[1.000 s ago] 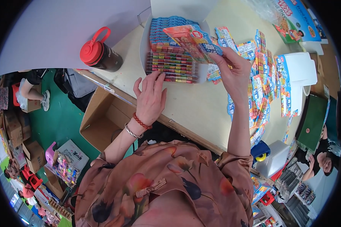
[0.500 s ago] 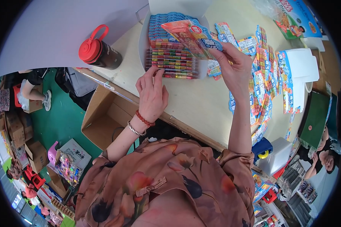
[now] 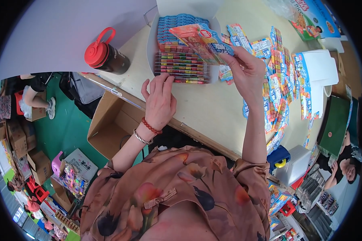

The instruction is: Packing small snack packets into display boxes and stacking the completed boxes.

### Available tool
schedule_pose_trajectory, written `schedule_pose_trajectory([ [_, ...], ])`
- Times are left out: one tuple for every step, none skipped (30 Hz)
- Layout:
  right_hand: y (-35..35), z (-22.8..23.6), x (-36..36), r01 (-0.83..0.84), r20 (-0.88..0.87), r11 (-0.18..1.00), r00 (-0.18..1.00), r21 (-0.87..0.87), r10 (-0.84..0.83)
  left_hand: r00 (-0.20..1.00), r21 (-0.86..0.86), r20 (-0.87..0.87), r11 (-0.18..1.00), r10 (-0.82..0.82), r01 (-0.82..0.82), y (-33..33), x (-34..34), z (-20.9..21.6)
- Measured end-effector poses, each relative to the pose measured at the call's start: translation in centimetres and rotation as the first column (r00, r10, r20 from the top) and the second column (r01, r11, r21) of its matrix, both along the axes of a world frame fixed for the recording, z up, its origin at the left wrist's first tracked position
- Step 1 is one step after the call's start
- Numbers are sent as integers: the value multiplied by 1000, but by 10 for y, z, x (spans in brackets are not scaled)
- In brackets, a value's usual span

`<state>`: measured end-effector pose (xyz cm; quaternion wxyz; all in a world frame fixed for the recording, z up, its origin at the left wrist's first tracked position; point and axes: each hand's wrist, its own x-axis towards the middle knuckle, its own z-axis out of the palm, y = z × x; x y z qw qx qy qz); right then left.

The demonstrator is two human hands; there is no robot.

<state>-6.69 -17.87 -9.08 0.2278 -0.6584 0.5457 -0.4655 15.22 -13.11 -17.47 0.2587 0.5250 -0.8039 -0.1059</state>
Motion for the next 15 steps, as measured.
schedule_pose_trajectory([
  [0,0,0,-3,3,1000,1000,7,3,1000,-3,11,1000,0,0,-1,0,1],
  [0,0,0,-7,5,1000,1000,15,7,1000,-2,11,1000,1,-1,-2,1,2],
  [0,0,0,-8,5,1000,1000,14,8,1000,11,12,1000,-6,5,-3,1,3],
  [0,0,0,-14,14,1000,1000,18,14,1000,23,12,1000,-13,12,-5,2,4],
  [0,0,0,-21,23,1000,1000,20,21,1000,23,12,1000,-12,12,-8,3,7],
  [0,0,0,-22,23,1000,1000,20,22,999,76,13,996,-38,37,-12,4,10],
  [1,1,1,-56,-13,998,998,27,56,998,129,13,990,-64,62,-14,5,13],
  [1,2,1,-89,-48,995,995,36,91,998,128,12,990,-62,60,-15,5,17],
  [2,2,2,-91,-50,995,994,35,93,996,148,50,987,-71,63,-16,5,21],
  [3,1,2,-118,-101,992,987,49,123,993,168,88,983,-84,68,-16,4,24],
  [3,0,3,-144,-152,987,976,64,153,993,167,87,984,-83,68,-16,4,25],
  [3,1,3,-144,-154,988,976,63,153,990,172,98,982,-102,84,-15,5,26],
  [2,2,5,-166,-276,984,945,59,176,987,177,109,979,-121,100,-15,7,27],
  [1,3,6,-188,-395,980,898,58,196,987,176,109,979,-121,100,-15,8,29],
  [-1,6,10,-188,-396,980,897,57,195,981,206,123,971,-151,123,-16,9,32],
])
